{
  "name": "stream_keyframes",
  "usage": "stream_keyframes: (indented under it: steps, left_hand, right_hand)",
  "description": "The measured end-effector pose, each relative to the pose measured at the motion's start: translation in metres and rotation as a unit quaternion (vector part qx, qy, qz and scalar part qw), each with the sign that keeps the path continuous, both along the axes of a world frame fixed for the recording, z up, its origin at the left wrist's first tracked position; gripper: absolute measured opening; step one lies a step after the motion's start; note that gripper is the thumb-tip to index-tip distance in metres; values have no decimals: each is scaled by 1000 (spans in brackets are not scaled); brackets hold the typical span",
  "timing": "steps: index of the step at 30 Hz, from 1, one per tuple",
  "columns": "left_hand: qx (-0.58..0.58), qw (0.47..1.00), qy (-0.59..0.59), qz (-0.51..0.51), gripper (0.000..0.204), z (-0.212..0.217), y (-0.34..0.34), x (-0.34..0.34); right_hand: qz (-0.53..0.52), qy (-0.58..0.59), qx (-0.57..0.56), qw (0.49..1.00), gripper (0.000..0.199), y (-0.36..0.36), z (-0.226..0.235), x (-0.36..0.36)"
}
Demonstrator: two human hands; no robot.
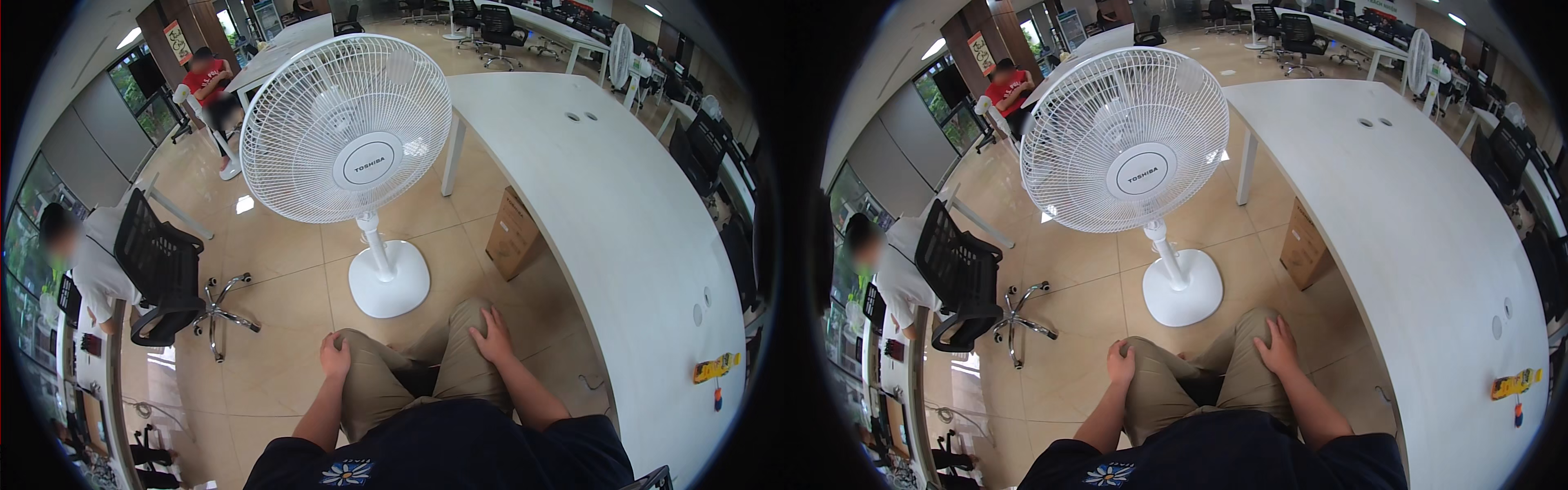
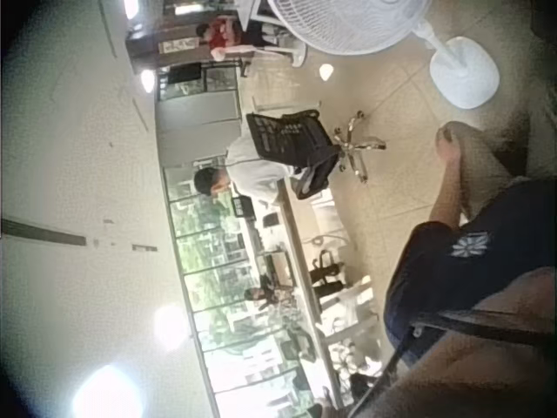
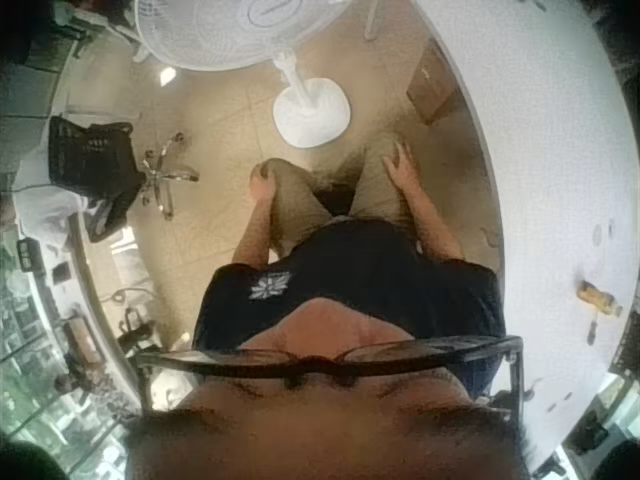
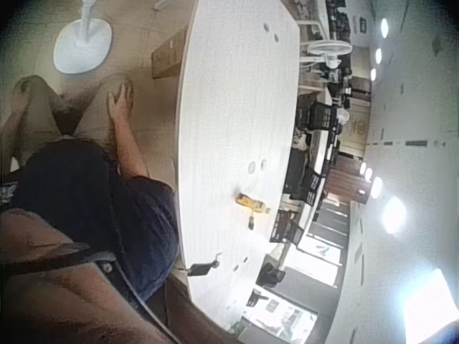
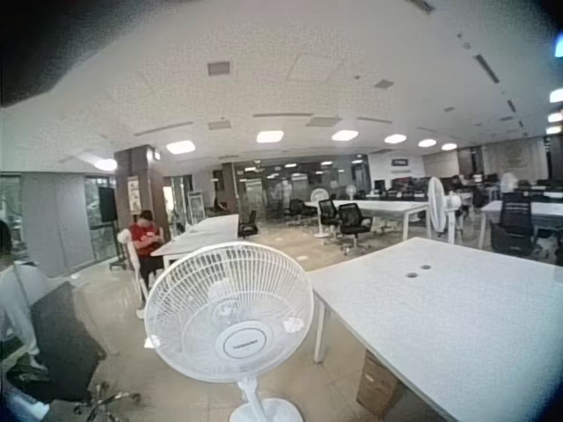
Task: The recorder is assembling the front and back grilles and the fan blade of a floor-standing electric fan.
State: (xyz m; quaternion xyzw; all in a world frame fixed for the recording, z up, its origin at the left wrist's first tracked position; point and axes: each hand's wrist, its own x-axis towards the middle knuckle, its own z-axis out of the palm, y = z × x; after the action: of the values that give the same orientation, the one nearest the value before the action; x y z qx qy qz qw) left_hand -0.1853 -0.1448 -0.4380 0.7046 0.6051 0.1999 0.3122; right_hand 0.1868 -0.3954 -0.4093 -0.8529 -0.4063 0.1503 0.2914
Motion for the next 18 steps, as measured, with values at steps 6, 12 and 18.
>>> stream_keyframes:
  steps: [6, 12, 18]
  left_hand:
    - [34, 996, 58, -50, 58, 1, -17, -3]
    - [-21, 989, 136, -46, 70, 11, -28, -2]
    - [-29, 988, 145, -38, 70, 14, -28, 4]
  right_hand:
    - [-6, -34, -46, 998, 70, -2, 0, -1]
    - [14, -27, -69, 997, 72, 5, -4, 0]
    - [5, -2, -37, 999, 70, 4, -4, 0]
